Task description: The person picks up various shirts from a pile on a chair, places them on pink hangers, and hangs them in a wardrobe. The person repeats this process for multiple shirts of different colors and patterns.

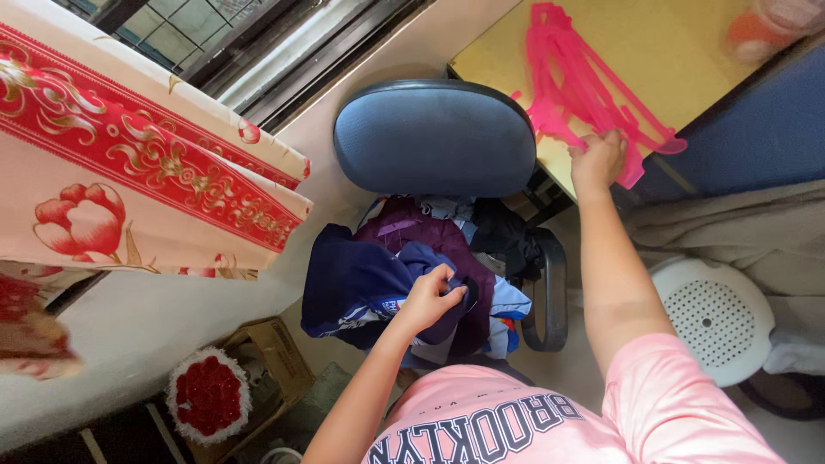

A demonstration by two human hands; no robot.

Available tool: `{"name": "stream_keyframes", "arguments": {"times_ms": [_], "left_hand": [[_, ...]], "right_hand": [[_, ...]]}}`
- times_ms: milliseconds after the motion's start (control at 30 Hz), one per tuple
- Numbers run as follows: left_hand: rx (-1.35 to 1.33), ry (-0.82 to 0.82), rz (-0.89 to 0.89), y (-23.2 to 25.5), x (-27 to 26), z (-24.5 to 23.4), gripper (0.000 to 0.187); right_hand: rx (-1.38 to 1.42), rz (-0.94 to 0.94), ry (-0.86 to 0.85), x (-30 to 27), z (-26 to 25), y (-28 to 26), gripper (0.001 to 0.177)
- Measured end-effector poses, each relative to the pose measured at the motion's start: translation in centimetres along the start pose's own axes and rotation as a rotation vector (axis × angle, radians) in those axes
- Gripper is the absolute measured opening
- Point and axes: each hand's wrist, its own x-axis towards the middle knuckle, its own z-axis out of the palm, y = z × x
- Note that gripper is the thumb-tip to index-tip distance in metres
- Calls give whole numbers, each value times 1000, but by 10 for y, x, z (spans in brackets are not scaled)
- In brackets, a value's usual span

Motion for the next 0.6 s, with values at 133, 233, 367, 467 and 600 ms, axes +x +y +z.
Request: {"name": "stream_keyframes", "arguments": {"times_ms": [133, 233, 367, 467, 600], "left_hand": [[132, 32, -6, -4, 5, -1, 28], [158, 55, 71, -7, 7, -9, 27], [154, 33, 194, -9, -6, -23, 32], [126, -12, 144, -13, -25, -45, 31], [33, 119, 129, -17, -56, -73, 31]], "right_hand": [[77, -29, 136, -6, -17, -5, 25], [-60, -134, 272, 0, -27, -8, 24], [113, -158, 302, 1, -48, -5, 23], [218, -287, 358, -4, -63, -13, 25], [143, -342, 387, -8, -79, -44, 27]]}}
